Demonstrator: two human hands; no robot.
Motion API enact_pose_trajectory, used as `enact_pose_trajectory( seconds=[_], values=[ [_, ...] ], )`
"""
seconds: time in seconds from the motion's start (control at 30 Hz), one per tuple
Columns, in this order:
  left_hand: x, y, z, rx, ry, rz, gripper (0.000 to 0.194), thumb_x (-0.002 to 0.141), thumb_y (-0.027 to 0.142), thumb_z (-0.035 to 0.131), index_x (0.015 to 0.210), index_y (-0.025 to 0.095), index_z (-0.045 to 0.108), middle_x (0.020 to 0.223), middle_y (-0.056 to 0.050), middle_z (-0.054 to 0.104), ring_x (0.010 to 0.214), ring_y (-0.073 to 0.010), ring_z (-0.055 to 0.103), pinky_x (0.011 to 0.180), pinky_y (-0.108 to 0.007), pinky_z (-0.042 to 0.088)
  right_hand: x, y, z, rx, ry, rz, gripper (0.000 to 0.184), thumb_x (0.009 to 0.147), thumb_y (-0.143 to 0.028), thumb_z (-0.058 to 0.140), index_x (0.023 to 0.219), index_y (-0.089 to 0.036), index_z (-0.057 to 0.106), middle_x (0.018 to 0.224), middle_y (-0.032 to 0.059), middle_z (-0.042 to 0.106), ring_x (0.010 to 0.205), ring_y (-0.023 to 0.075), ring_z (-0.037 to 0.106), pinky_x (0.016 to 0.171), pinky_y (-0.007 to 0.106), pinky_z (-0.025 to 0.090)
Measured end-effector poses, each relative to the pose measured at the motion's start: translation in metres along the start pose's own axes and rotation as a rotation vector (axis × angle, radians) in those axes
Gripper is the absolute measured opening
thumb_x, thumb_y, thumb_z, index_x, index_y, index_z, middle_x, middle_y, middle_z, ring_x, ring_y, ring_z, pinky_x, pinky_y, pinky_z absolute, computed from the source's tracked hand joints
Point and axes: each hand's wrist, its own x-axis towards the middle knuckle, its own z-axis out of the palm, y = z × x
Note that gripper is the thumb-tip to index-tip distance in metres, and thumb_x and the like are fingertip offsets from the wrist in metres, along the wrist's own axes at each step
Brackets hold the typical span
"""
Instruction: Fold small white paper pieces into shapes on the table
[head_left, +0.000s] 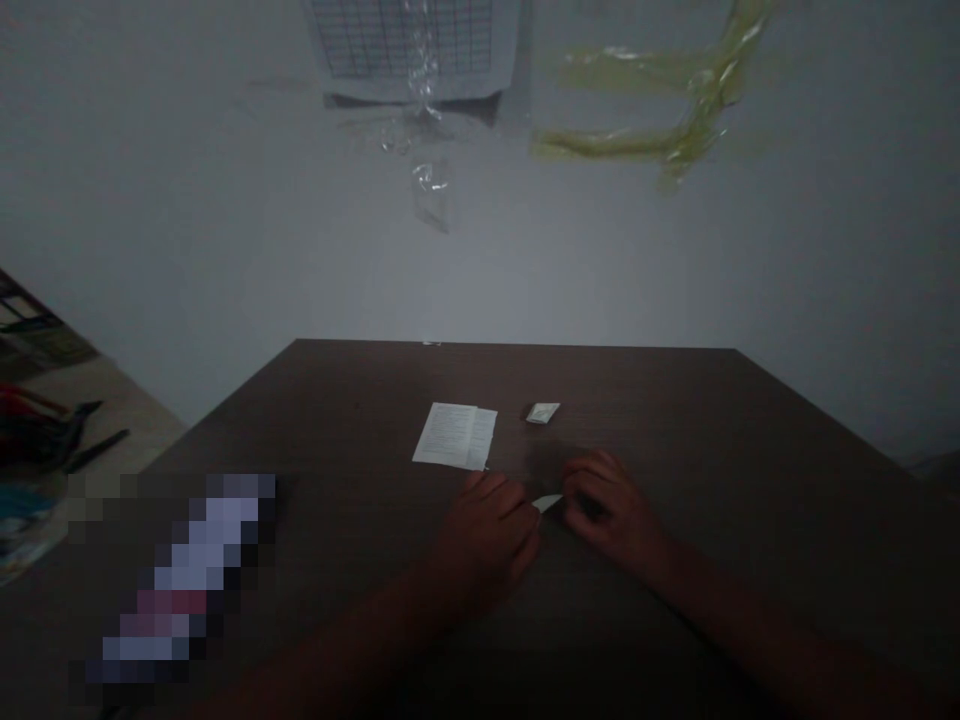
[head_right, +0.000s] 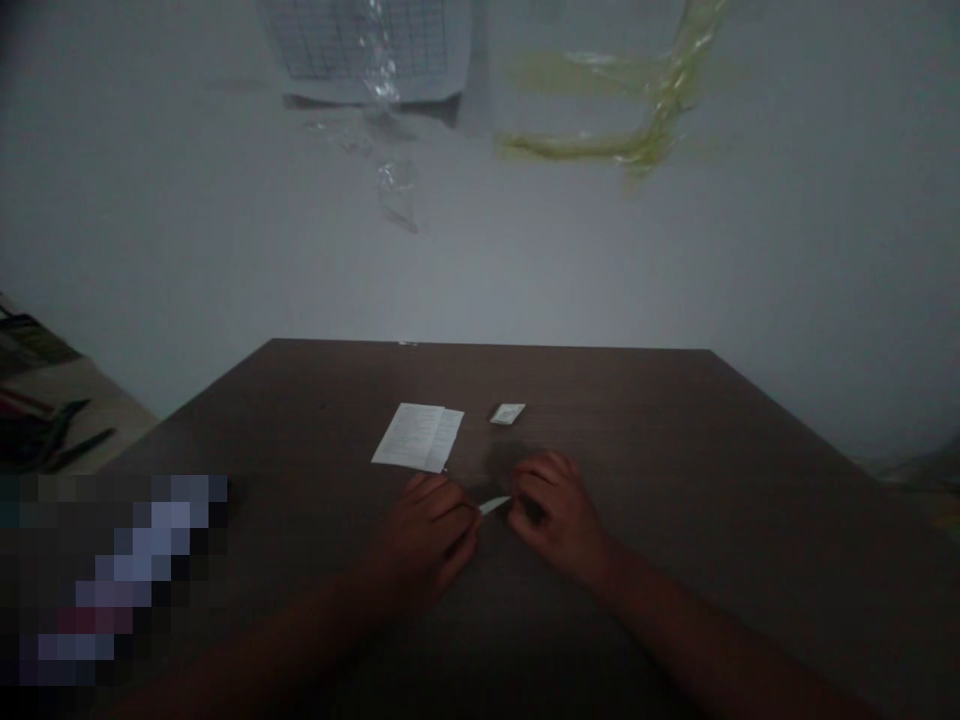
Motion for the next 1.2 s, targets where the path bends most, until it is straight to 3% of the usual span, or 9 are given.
enact_pose_trajectory(
  seconds=[0.4,0.57,0.87,1.2],
  values=[
    [0.003,0.014,0.0,0.032,-0.008,0.044,0.016,0.1,0.022,0.071,0.086,0.022,0.064,0.087,-0.001,0.069,0.08,-0.0212,0.062,0.074,-0.04,0.046,0.002,-0.034,0.0,0.064,0.025,-0.102,0.017,0.09,-0.008,0.057,0.095,-0.024,0.061,0.102,0.0066,0.074,0.091,0.025,0.069,0.083,0.045,0.052],
    [0.002,0.015,-0.004,0.027,0.004,0.074,0.018,0.102,0.022,0.068,0.085,0.023,0.062,0.086,-0.002,0.069,0.078,-0.0212,0.061,0.073,-0.042,0.047,0.002,-0.032,-0.004,0.102,0.018,-0.087,0.017,0.09,-0.007,0.059,0.088,-0.024,0.059,0.105,0.0065,0.073,0.091,0.0236,0.07,0.083,0.044,0.054],
    [-0.002,0.007,-0.003,0.068,0.012,0.059,0.015,0.094,0.02,0.076,0.085,0.021,0.065,0.084,-0.001,0.067,0.08,-0.0216,0.064,0.073,-0.039,0.048,-0.001,-0.005,-0.002,0.073,-0.027,0.008,0.017,0.092,-0.008,0.059,0.09,-0.024,0.058,0.102,0.0048,0.072,0.092,0.0237,0.07,0.08,0.04,0.053],
    [0.0,0.014,0.0,0.045,0.007,0.081,0.018,0.098,0.023,0.075,0.084,0.021,0.063,0.085,-0.001,0.067,0.08,-0.0215,0.062,0.071,-0.039,0.045,0.001,-0.035,-0.001,0.113,-0.021,-0.105,0.019,0.091,-0.007,0.055,0.099,-0.024,0.057,0.098,0.0053,0.071,0.09,0.0243,0.066,0.085,0.044,0.049]
  ],
)
